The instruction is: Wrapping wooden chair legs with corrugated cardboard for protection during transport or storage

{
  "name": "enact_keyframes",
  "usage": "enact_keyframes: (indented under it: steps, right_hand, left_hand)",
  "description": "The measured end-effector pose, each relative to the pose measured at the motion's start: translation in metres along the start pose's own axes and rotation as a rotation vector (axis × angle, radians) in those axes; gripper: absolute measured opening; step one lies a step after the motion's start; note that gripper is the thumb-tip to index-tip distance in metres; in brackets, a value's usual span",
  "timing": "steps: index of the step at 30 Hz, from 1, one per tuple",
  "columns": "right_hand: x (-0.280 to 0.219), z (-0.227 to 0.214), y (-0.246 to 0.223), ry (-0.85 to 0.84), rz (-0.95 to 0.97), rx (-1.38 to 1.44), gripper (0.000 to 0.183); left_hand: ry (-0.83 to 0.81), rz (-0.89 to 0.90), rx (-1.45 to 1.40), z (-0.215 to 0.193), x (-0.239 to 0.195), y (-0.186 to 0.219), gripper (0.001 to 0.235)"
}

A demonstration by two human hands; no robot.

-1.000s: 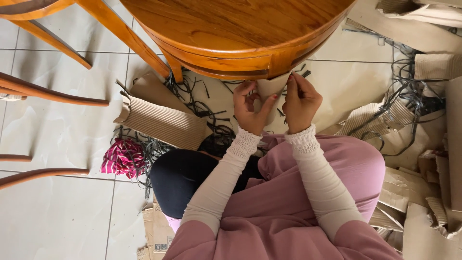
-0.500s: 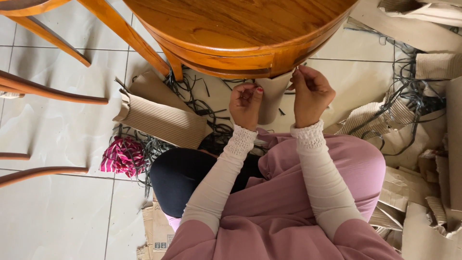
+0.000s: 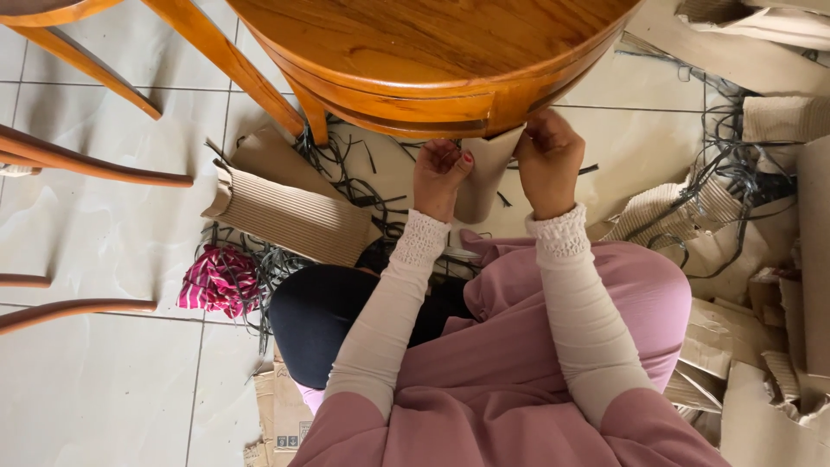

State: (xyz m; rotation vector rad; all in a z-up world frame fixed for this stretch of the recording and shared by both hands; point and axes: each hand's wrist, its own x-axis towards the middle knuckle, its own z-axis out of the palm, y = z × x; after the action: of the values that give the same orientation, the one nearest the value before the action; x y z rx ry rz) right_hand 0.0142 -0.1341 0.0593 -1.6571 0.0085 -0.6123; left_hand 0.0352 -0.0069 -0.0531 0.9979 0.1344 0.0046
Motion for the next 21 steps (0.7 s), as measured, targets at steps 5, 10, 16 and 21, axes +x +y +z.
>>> enact_keyframes:
  steps: [5,10,16,21]
  right_hand:
    - [0.011,-0.01,0.031,-0.035,-0.029,-0.098,0.049]
    - [0.021,-0.028,0.105,-0.116,-0.11,-0.177,0.067]
    - [0.028,-0.03,0.084,-0.207,-0.13,-0.342,0.045]
    - [0.028,-0.019,0.059,-0.247,-0.135,-0.382,0.034]
  left_hand:
    - [-0.211,-0.046,0.057,-0.01,0.021,0.008,0.096]
    - [-0.345,0.003,0.033,-0.008,0.033,0.009,0.106]
    - [-0.423,0.119,-0.069,-0.025,0.045,-0.023,0.081]
    - [-0.195,0.288,0.123,-0.017,0.015,-0.008,0.049]
